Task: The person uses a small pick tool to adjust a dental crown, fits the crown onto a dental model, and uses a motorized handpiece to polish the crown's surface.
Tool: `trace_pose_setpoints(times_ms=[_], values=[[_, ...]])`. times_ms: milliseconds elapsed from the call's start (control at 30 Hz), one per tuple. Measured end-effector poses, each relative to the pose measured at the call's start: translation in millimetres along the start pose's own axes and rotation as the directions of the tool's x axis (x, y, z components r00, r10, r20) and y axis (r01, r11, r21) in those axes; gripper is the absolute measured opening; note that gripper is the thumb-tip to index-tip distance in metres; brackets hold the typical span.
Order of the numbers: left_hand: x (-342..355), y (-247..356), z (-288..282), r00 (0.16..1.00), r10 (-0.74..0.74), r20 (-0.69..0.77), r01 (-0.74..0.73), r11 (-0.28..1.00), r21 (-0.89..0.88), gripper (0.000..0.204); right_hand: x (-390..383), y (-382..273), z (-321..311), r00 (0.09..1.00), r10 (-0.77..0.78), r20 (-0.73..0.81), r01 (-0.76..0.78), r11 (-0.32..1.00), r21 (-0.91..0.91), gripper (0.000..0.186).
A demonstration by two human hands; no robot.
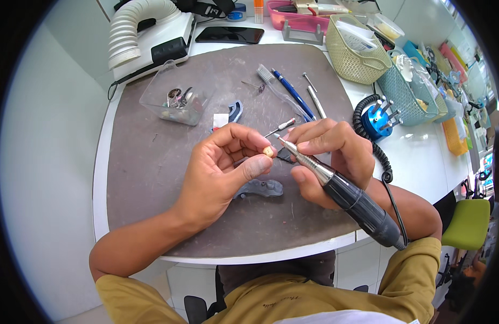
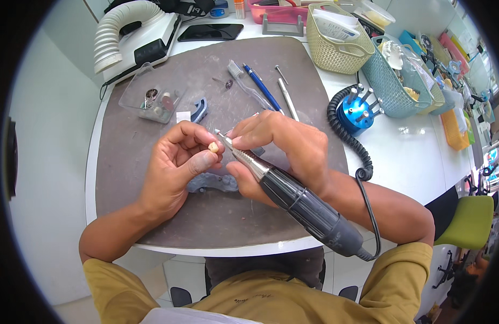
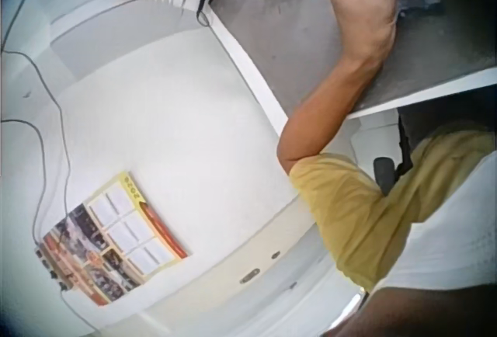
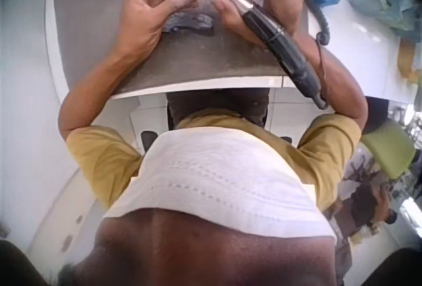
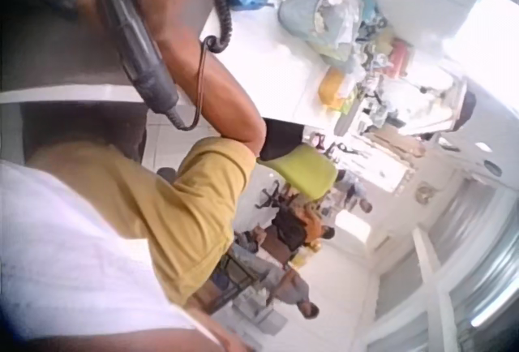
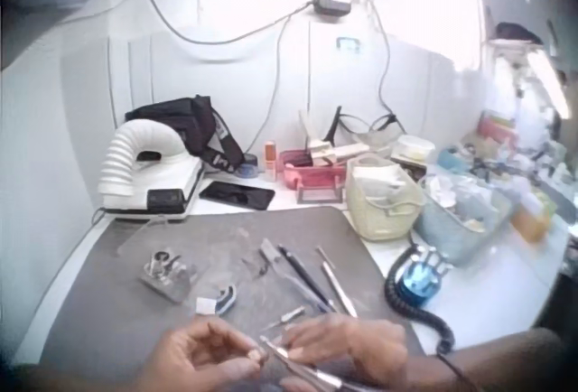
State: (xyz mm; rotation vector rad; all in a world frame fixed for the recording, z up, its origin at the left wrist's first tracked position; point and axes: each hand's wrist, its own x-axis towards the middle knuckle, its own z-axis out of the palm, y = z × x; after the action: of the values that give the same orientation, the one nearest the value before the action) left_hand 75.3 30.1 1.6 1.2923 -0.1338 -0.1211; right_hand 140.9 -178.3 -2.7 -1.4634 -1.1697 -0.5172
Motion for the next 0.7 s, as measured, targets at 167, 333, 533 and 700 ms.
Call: trace_pose_setpoints(times_ms=[167, 333, 533, 700], values=[[-0.8, 0.5, -2.4, 0.998, -0.024, 0.051, 0.028, 0.997, -0.079, 0.023, -1.6, -2.2, -10.7, 0.978, -0.024, 0.206, 0.030, 0.999, -0.027, 0.030], [-1.9, 2.3, -1.9, 0.998, -0.064, 0.021, 0.066, 0.994, -0.092, 0.022, -3.4, -7.4, -8.7, 0.979, 0.004, 0.205, 0.000, 1.000, -0.020, 0.029], [-2.6, 4.7, -1.0, 0.996, -0.089, 0.012, 0.090, 0.992, -0.087, 0.022, -3.1, -6.9, -6.2, 0.983, -0.023, 0.181, 0.031, 0.999, -0.042, 0.025], [-2.8, 4.2, -1.5, 0.996, -0.089, 0.015, 0.090, 0.992, -0.090, 0.021, -3.8, -5.6, -4.8, 0.983, -0.035, 0.183, 0.043, 0.998, -0.042, 0.025]])
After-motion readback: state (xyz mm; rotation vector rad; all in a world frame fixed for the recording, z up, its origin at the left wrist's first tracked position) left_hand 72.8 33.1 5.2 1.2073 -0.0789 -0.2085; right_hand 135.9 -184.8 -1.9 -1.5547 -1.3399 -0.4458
